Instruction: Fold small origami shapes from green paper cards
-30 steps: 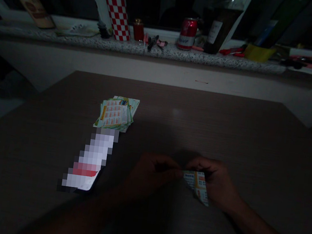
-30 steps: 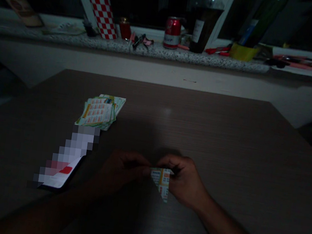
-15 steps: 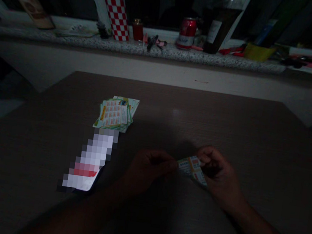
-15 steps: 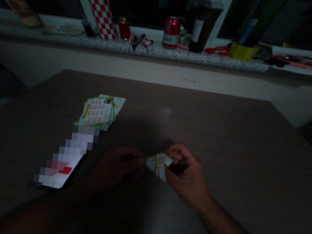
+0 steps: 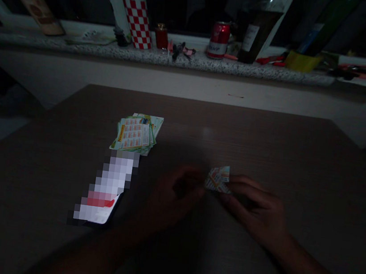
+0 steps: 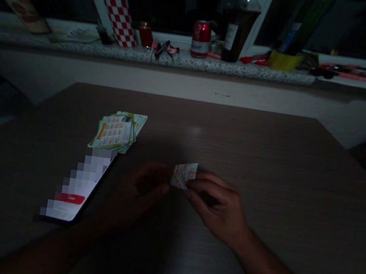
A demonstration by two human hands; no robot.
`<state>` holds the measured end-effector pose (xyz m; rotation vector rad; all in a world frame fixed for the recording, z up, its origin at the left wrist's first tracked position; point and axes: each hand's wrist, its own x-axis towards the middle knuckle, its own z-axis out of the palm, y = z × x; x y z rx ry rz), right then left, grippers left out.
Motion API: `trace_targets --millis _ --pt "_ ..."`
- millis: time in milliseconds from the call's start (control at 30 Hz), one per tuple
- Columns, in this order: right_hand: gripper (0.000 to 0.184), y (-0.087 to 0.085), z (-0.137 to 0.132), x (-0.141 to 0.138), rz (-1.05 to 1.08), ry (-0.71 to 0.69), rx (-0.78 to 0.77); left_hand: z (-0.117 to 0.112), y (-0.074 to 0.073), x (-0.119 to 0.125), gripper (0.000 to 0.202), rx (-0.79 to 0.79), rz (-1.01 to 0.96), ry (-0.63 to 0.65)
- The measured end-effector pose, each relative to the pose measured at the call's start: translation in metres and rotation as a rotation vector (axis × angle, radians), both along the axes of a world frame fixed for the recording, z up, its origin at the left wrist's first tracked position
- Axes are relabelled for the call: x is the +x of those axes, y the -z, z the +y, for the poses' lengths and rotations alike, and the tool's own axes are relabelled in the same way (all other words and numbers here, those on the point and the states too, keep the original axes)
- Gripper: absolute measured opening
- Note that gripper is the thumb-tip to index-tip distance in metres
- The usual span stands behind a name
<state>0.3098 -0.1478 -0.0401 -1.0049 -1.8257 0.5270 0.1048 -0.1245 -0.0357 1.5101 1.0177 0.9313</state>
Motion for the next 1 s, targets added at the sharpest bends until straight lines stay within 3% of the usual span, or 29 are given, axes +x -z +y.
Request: trace_targets --millis 100,167,267,633,1000 --pt "0.015 0.001 0.002 0.007 -0.125 -0.108 0.01 0.003 -0.005 -0.008 0.047 0.32 0.119 0.111" --pt "0.014 0.001 0.002 0.01 -0.186 -0.173 0.004 0.006 -0.008 -0.012 0.04 0.512 0.186 0.228" --pt "0.012 -0.001 0.003 0.011 -0.211 -0.219 0.004 0.01 -0.011 -0.014 0.026 0.583 0.26 0.311" --pt "0.016 -0.005 0.005 0.017 -0.157 -0.244 0.029 0.017 -0.012 -0.018 0.013 0.542 0.29 0.365" --pt "0.007 -0.006 0.002 0.002 0.13 -0.07 -0.161 0.008 -0.017 -0.011 0.006 0.125 0.2 0.103"
